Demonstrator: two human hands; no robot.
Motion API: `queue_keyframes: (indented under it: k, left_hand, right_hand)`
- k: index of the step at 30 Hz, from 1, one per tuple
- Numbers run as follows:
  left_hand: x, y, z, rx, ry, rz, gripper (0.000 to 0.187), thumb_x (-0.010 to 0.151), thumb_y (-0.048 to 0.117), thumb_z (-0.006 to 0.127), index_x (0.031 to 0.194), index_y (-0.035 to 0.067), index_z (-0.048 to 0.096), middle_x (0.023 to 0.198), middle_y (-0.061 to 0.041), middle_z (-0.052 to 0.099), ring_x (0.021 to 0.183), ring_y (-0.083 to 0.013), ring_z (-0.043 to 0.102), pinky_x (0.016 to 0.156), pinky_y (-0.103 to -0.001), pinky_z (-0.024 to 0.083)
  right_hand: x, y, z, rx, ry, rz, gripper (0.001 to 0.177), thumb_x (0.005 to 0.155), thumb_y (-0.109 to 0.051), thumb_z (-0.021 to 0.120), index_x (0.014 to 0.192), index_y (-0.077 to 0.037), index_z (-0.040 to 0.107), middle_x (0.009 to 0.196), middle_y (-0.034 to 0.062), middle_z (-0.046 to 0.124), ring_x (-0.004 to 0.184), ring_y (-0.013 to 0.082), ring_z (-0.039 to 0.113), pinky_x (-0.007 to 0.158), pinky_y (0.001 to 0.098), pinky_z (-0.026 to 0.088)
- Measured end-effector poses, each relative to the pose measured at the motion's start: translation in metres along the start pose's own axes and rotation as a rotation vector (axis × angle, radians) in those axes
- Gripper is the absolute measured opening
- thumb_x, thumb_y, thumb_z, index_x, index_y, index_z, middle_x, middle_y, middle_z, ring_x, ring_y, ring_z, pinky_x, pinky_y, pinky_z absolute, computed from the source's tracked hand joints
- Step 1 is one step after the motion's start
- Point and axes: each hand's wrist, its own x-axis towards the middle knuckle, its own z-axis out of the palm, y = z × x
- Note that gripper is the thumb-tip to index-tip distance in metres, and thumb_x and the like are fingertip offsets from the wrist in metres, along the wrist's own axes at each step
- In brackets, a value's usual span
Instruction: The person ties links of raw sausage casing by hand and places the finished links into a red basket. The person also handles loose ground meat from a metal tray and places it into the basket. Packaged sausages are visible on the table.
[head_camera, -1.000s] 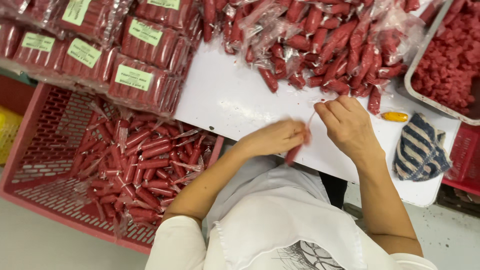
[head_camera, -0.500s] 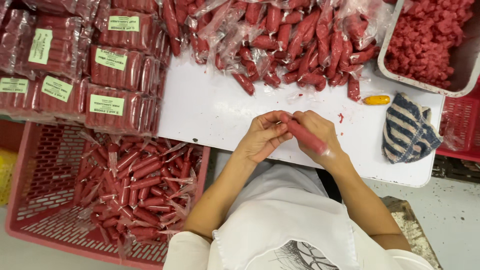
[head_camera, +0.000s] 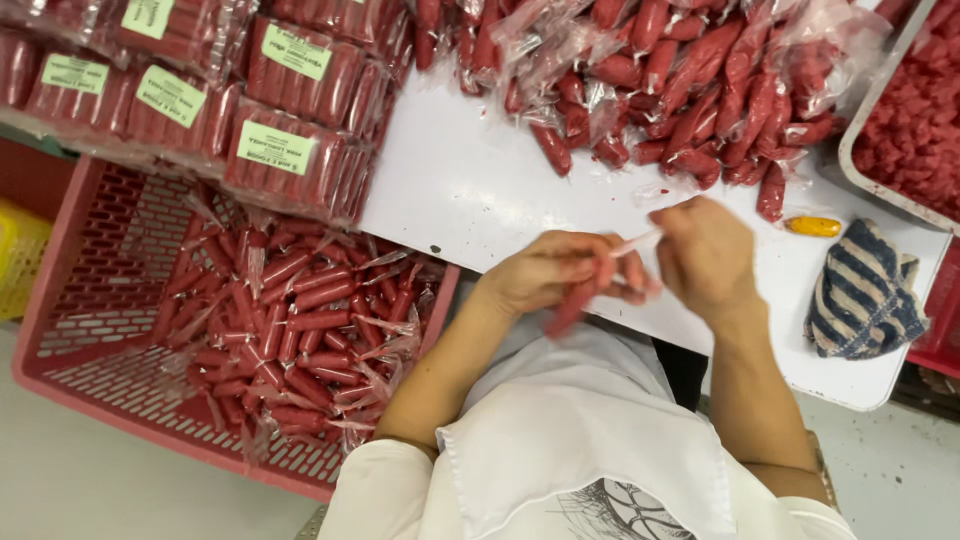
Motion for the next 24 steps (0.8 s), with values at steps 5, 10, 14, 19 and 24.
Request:
queue_keyframes:
  k: [5,10,14,19,24]
  left_hand:
    - [0.008,-0.044,-0.05,0.223,0.379,-0.254,0.027,0.111,0.024,0.046,0.106,0.001,0.06,0.076,-0.015,0.064,0.055,-0.0231,0.068,0.046,-0.031,0.055]
    - [0.037,-0.07,-0.088,0.434,0.61,-0.348,0.031,0.106,0.024,0.053,0.121,0.0,0.063,0.088,-0.016,0.07,0.068,-0.0196,0.071,0.057,-0.03,0.061]
    - [0.08,-0.091,-0.084,1.09,0.381,-0.372,0.02,0.098,0.009,0.049,0.109,0.003,0.064,0.084,-0.014,0.066,0.078,-0.0303,0.069,0.068,-0.04,0.059]
    - [0.13,-0.118,-0.057,1.61,0.17,-0.397,0.012,0.093,0.015,0.047,0.094,0.008,0.057,0.089,-0.019,0.06,0.092,-0.0447,0.064,0.079,-0.056,0.052]
    - [0.153,-0.18,-0.059,0.491,0.382,-0.447,0.016,0.09,0.016,0.051,0.074,0.015,0.05,0.062,0.002,0.047,0.054,-0.0114,0.056,0.049,-0.023,0.048]
  right_hand:
    - [0.025,-0.01,-0.029,-0.156,0.292,-0.059,0.024,0.097,0.002,0.063,0.119,-0.006,0.067,0.103,0.0096,0.058,0.071,0.0309,0.065,0.061,0.0398,0.054]
    - [0.013,-0.044,-0.055,0.063,0.098,0.195,0.042,0.1,0.005,0.054,0.141,-0.001,0.05,0.15,0.0268,0.045,0.08,0.0538,0.07,0.057,0.0619,0.057]
    - [-0.014,0.011,-0.003,-0.139,0.216,0.079,0.037,0.103,-0.015,0.06,0.138,-0.006,0.055,0.123,0.0125,0.053,0.085,0.034,0.068,0.061,0.0433,0.055]
    - [-0.043,0.08,0.002,-0.409,0.354,0.011,0.015,0.097,-0.019,0.068,0.091,-0.009,0.059,0.08,0.0025,0.044,0.077,0.0252,0.058,0.061,0.0344,0.046]
    - [-0.07,0.151,-0.015,-0.001,0.392,-0.271,0.025,0.098,-0.022,0.06,0.078,-0.007,0.055,0.079,0.0082,0.046,0.076,0.0348,0.055,0.07,0.0438,0.046]
